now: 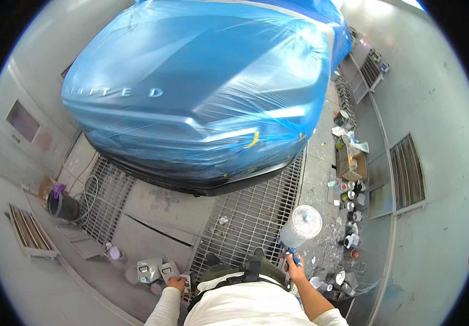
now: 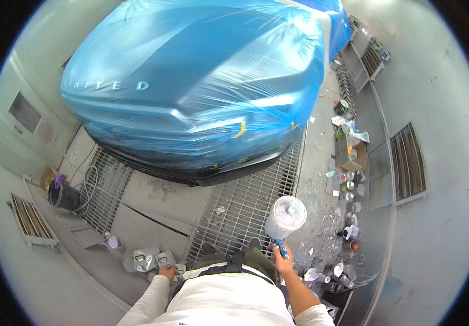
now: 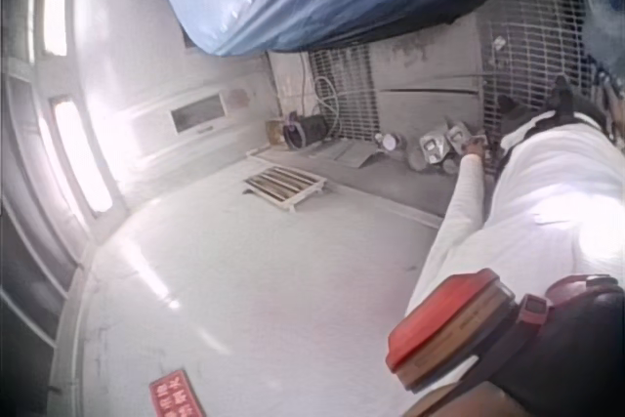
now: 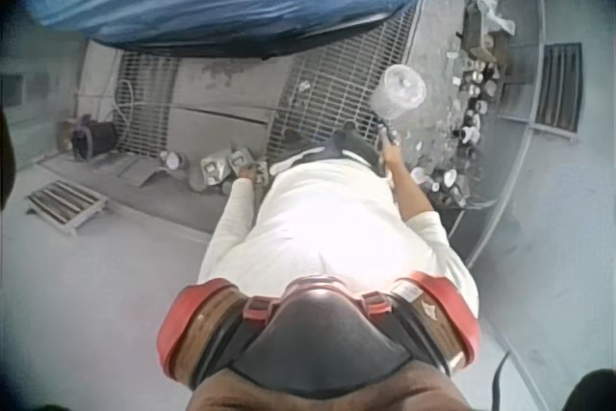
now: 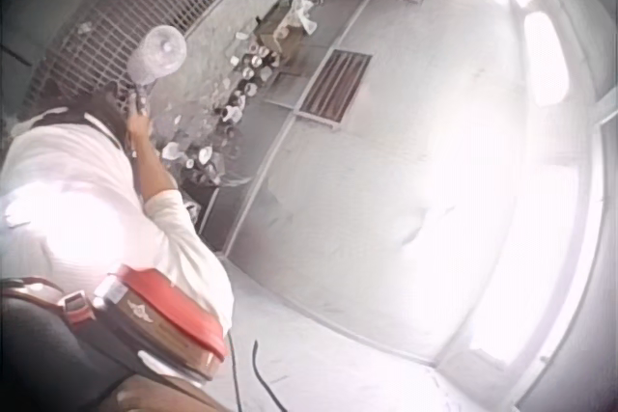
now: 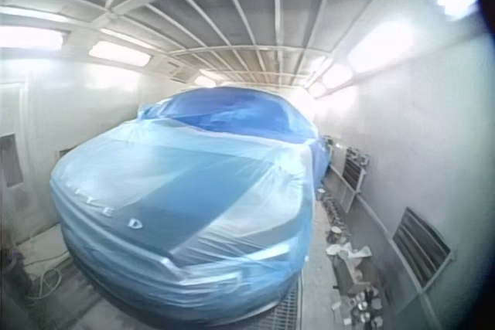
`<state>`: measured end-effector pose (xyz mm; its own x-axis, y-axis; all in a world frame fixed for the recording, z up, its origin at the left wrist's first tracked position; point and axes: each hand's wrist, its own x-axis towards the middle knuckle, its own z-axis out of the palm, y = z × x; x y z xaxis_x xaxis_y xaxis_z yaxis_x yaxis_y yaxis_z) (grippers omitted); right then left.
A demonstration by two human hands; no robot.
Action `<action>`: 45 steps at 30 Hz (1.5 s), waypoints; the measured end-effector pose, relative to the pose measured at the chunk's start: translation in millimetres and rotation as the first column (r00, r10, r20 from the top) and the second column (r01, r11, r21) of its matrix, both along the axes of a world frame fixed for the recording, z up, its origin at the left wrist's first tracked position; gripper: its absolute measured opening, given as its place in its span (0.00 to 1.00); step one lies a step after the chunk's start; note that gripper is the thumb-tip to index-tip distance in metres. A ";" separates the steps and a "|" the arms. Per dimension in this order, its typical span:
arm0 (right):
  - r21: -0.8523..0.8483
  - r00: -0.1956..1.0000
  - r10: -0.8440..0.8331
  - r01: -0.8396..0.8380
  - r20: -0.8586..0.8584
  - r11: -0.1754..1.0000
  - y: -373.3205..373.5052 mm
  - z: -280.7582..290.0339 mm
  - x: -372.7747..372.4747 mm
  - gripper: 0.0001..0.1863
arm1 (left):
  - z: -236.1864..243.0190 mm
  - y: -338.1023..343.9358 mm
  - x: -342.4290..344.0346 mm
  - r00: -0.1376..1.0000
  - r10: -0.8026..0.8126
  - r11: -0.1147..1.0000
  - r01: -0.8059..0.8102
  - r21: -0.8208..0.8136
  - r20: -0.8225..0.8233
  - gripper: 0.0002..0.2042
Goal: The person cleans a paint sprayer cup with a cloth, then pours a dark liquid from a small container into the cup. They add a clear liquid from a larger container, stir the mixture with a metal rod, and pour the mixture into a clear plastic cup.
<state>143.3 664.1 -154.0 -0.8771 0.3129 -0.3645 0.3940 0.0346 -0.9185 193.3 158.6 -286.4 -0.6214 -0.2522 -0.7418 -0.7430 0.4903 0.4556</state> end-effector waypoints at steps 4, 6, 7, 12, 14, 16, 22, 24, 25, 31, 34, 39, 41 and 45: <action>0.000 0.999 -0.017 0.017 0.033 1.000 37.4 -1.5 5.6 0.27 | 16.9 30.5 -15.2 0.999 -0.033 0.999 0.033 0.014 -0.012 0.16; 0.001 0.998 -0.051 0.051 0.038 0.999 55.9 -3.4 6.8 0.29 | 23.8 48.7 -16.2 0.983 -0.177 0.984 0.175 -0.045 -0.043 0.17; -0.020 0.996 -0.078 0.079 0.052 0.997 64.5 -4.4 7.6 0.28 | 26.7 56.7 -15.8 0.966 -0.249 0.966 0.242 -0.090 -0.069 0.18; -0.122 0.945 -0.326 0.325 0.015 0.938 99.0 -13.9 9.4 0.26 | 30.7 75.8 -20.3 0.881 -0.469 0.875 0.453 -0.172 -0.063 0.22; -0.121 0.929 -0.370 0.370 0.029 0.921 114.2 -17.7 10.1 0.28 | 31.6 76.6 -26.1 0.858 -0.508 0.858 0.496 -0.131 -0.074 0.23; -0.153 0.942 -0.334 0.334 0.026 0.930 131.6 -21.6 11.9 0.28 | 34.6 79.5 -33.0 0.856 -0.515 0.854 0.509 -0.105 -0.040 0.23; -0.251 0.971 -0.231 0.238 0.057 0.938 169.1 -35.9 22.6 0.28 | 61.7 121.0 -56.6 0.821 -0.566 0.818 0.547 -0.176 -0.074 0.20; -0.305 0.973 -0.223 0.231 0.060 0.924 175.0 -37.7 26.1 0.29 | 72.9 139.7 -64.0 0.814 -0.578 0.809 0.563 -0.171 -0.055 0.20; -0.337 0.976 -0.209 0.215 0.054 0.917 176.9 -37.6 27.3 0.29 | 77.4 148.2 -68.1 0.811 -0.584 0.804 0.574 -0.151 -0.028 0.20; -0.350 0.994 -0.100 0.110 0.048 0.930 188.6 -28.8 27.7 0.29 | 82.0 181.6 -64.7 0.858 -0.513 0.851 0.507 -0.139 -0.008 0.19; -0.282 0.987 -0.121 0.146 0.106 0.948 193.3 -28.4 25.2 0.28 | 72.4 183.3 -51.2 0.860 -0.510 0.851 0.501 -0.161 -0.023 0.18; -0.284 0.982 -0.184 0.191 0.051 0.940 196.1 -39.2 22.0 0.30 | 52.4 176.3 -18.1 0.909 -0.416 0.907 0.417 -0.062 0.026 0.18; -0.211 0.973 -0.203 0.223 0.112 0.952 196.7 -43.3 21.9 0.31 | 44.4 174.8 -0.5 0.931 -0.364 0.931 0.365 -0.031 0.017 0.19; -0.177 0.962 -0.223 0.250 0.156 0.952 197.3 -44.4 21.5 0.31 | 29.2 175.8 34.0 0.905 -0.418 0.894 0.425 -0.141 0.076 0.21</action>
<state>164.8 861.4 -198.4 -0.7260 0.4171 -0.5467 0.4879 -0.2477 -0.8370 227.2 334.4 -257.2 -0.6630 -0.0842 -0.7439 -0.4683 0.8219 0.3243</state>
